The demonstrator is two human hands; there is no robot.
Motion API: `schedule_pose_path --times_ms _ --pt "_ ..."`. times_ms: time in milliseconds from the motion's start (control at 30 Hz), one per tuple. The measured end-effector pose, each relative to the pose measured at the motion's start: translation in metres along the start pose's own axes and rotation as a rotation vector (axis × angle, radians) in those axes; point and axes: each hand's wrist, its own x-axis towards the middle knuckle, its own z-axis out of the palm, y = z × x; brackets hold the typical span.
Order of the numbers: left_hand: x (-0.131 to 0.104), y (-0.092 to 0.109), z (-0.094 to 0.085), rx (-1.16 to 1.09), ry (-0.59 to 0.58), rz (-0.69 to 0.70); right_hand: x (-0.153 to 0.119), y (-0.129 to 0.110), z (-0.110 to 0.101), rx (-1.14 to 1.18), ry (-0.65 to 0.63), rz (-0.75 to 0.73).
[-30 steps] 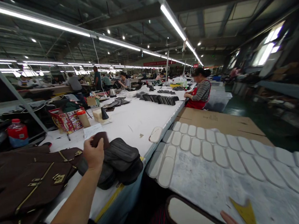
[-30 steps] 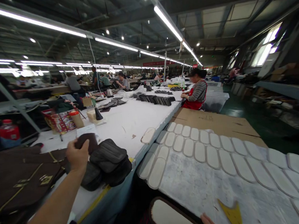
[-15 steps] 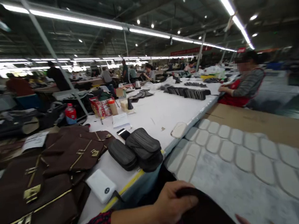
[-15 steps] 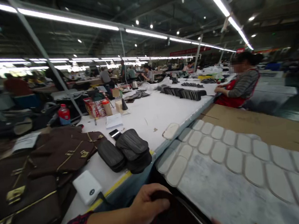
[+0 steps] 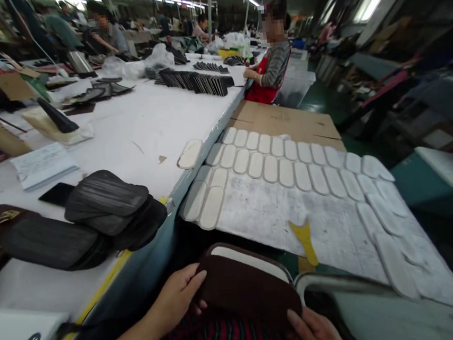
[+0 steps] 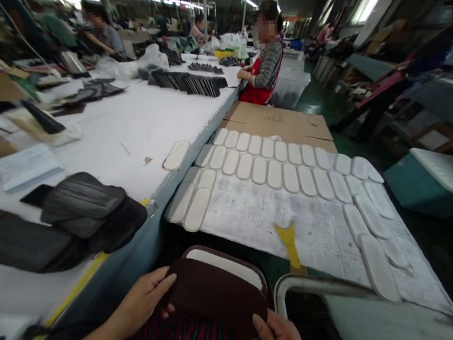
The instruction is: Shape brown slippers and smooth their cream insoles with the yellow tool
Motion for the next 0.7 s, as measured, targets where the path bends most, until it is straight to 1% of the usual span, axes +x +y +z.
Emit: schedule_pose_path --times_ms 133,200,300,433,533,700 --pt "0.017 0.002 -0.002 0.084 0.056 -0.02 0.005 -0.001 0.0 0.15 0.108 0.138" --pt "0.024 0.002 -0.003 0.106 0.068 -0.042 0.009 -0.001 0.001 0.188 0.143 0.18" --pt "0.032 0.001 -0.004 0.134 0.069 -0.061 0.016 -0.001 0.002 0.218 0.171 0.19" --pt "0.039 0.001 -0.004 0.184 0.091 -0.046 0.022 0.0 0.001 0.215 0.208 0.183" --pt "0.044 0.003 -0.005 0.196 0.102 -0.059 0.023 0.002 0.001 0.224 0.213 0.195" --pt "0.049 0.004 -0.007 0.181 0.085 -0.087 0.023 0.0 0.0 0.246 0.215 0.217"
